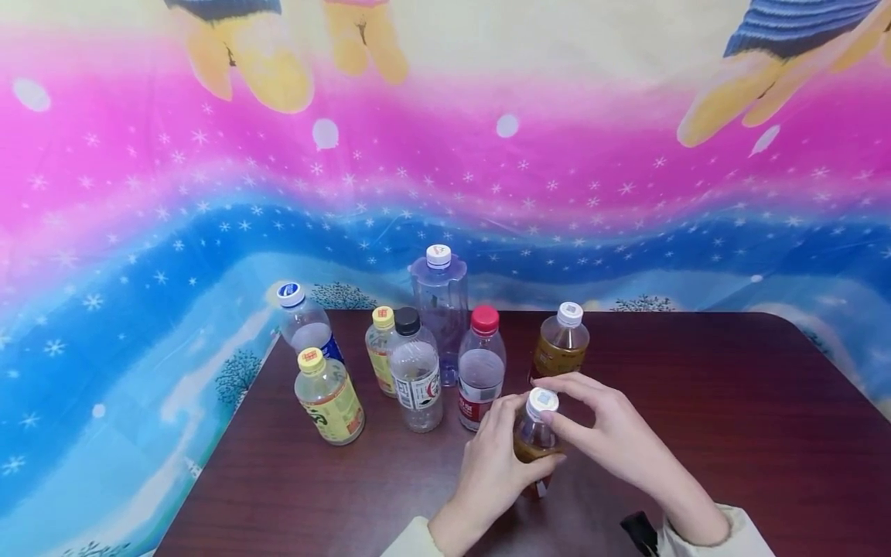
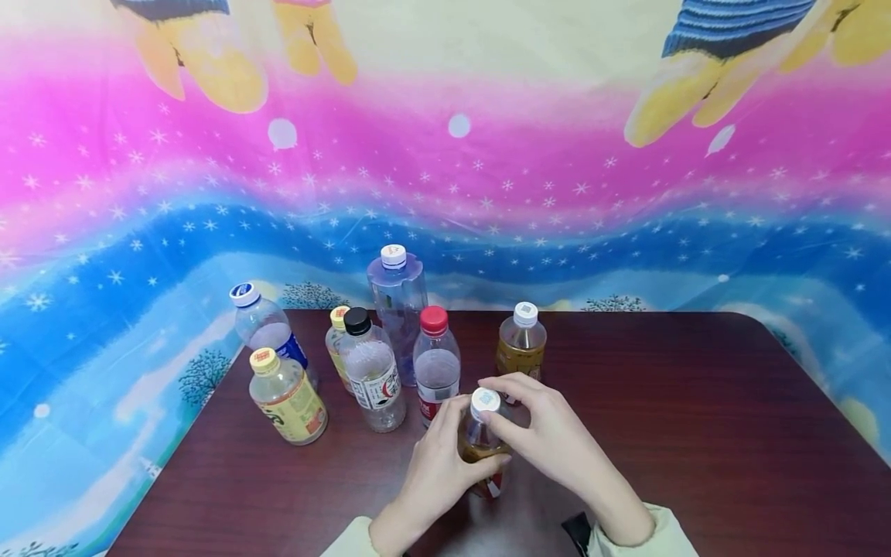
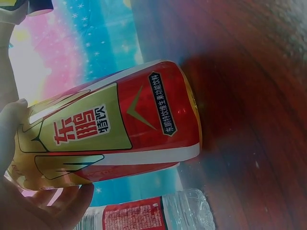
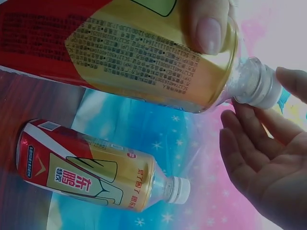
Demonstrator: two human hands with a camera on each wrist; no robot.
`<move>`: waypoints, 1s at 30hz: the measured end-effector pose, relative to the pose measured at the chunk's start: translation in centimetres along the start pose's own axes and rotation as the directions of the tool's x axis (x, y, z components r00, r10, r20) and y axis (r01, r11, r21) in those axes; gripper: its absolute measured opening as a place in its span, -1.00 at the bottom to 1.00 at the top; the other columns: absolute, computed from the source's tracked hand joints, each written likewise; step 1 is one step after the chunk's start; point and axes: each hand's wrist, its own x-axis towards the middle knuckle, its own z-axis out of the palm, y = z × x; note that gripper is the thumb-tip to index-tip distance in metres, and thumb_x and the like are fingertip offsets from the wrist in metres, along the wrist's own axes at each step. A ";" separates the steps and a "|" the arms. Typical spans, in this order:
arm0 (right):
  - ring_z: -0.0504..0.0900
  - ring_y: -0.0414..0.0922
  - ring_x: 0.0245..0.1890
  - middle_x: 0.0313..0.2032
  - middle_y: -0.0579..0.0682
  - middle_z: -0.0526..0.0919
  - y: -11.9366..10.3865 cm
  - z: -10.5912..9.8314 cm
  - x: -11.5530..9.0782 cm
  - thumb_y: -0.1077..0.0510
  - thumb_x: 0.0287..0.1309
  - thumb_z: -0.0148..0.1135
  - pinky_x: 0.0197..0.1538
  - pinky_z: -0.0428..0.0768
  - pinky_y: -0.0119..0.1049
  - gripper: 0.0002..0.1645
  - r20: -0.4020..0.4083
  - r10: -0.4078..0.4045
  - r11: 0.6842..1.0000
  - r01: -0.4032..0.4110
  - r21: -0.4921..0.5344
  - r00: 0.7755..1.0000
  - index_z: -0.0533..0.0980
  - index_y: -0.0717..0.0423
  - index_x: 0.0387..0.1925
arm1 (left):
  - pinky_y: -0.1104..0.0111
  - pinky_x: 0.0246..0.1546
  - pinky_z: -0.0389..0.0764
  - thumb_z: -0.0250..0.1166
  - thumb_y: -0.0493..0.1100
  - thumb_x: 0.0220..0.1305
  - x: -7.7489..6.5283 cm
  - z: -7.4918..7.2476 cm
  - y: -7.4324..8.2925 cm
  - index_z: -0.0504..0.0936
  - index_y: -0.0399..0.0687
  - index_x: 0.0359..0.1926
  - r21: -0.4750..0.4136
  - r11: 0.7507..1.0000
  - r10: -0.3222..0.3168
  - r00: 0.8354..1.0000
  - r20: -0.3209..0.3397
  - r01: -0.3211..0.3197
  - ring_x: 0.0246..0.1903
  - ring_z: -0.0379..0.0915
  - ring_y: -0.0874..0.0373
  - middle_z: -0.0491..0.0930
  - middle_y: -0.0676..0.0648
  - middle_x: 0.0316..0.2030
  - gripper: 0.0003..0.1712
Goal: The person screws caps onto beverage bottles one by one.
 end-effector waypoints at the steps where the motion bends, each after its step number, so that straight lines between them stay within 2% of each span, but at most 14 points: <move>1: 0.60 -0.16 -0.05 -0.07 -0.17 0.66 0.0 0.1 0.0 0.05 0.07 0.37 -0.02 0.58 -0.14 -0.65 -0.009 0.011 1.000 -0.011 -0.006 1.000 0.60 -0.12 -0.05 | 0.23 -0.18 0.62 0.48 0.20 -0.07 0.0 0.0 0.0 0.34 0.12 0.21 -0.001 1.000 0.000 1.000 0.000 0.000 0.02 0.47 0.21 0.48 0.10 0.07 -0.16; 6: 0.59 -0.18 -0.16 -0.20 -0.18 0.63 0.1 0.9 0.2 0.05 -0.02 0.43 -0.08 0.56 -0.15 -0.62 -0.060 0.016 0.998 -0.020 -0.066 0.998 0.53 -0.01 -0.14 | 0.21 -0.17 0.62 0.47 0.21 -0.07 -0.1 0.1 0.0 0.34 0.13 0.20 -0.006 1.000 -0.003 1.000 -0.009 0.003 0.03 0.46 0.21 0.48 0.11 0.06 -0.17; 8: 0.58 -0.18 -0.16 -0.18 -0.15 0.63 0.1 1.2 0.2 0.06 -0.03 0.44 -0.08 0.57 -0.16 -0.56 -0.064 -0.004 0.997 -0.001 -0.076 0.998 0.51 0.03 -0.09 | 0.21 -0.17 0.62 0.47 0.21 -0.07 -0.1 0.1 -0.1 0.34 0.13 0.20 -0.006 1.000 0.005 1.000 -0.019 -0.005 0.03 0.46 0.21 0.48 0.11 0.06 -0.17; 13: 0.60 -0.19 -0.06 -0.02 -0.12 0.65 0.5 1.2 0.2 0.15 0.05 0.38 -0.04 0.60 -0.20 -0.47 -0.044 -0.136 0.990 0.135 -0.040 0.990 0.50 -0.02 0.11 | 0.22 -0.20 0.63 0.47 0.21 -0.07 -0.2 0.1 -0.1 0.35 0.11 0.19 0.013 0.999 0.029 0.999 -0.041 -0.029 0.02 0.48 0.20 0.49 0.09 0.06 -0.18; 15: 0.60 -0.23 -0.05 0.00 -0.14 0.65 0.6 1.0 0.1 0.20 0.07 0.35 -0.04 0.60 -0.26 -0.48 -0.036 -0.184 0.983 0.183 -0.026 0.982 0.51 -0.07 0.12 | 0.23 -0.21 0.63 0.47 0.22 -0.08 -0.2 0.1 -0.1 0.35 0.09 0.18 0.027 0.999 0.034 0.998 -0.048 -0.033 0.02 0.48 0.19 0.49 0.08 0.06 -0.17; 17: 0.59 -0.27 -0.05 0.00 -0.15 0.65 0.6 0.7 0.0 0.22 0.07 0.33 -0.05 0.60 -0.30 -0.52 -0.025 -0.194 0.981 0.194 -0.012 0.981 0.55 -0.09 0.07 | 0.24 -0.22 0.63 0.48 0.22 -0.08 -0.2 0.2 -0.1 0.35 0.09 0.19 0.037 0.999 0.038 0.998 -0.054 -0.036 0.01 0.49 0.20 0.49 0.08 0.06 -0.17; 25: 0.56 -0.28 -0.01 -0.03 -0.21 0.66 0.6 -0.1 -0.1 0.11 0.07 0.36 0.01 0.57 -0.20 -0.61 0.009 -0.065 0.998 0.065 0.004 0.998 0.58 -0.18 -0.01 | 0.25 -0.23 0.62 0.48 0.20 -0.09 -0.2 0.2 -0.1 0.34 0.11 0.20 0.033 0.999 0.029 0.999 -0.044 -0.027 0.01 0.48 0.20 0.48 0.09 0.06 -0.16; 30: 0.57 -0.22 -0.07 -0.13 -0.23 0.65 0.4 0.0 0.1 0.09 0.02 0.41 0.01 0.56 -0.09 -0.66 0.002 0.010 1.000 -0.010 0.001 1.000 0.58 -0.14 -0.11 | 0.25 -0.23 0.62 0.49 0.20 -0.09 -0.2 0.2 -0.1 0.33 0.13 0.20 0.023 0.999 0.024 0.999 -0.037 -0.024 0.02 0.47 0.21 0.48 0.10 0.06 -0.16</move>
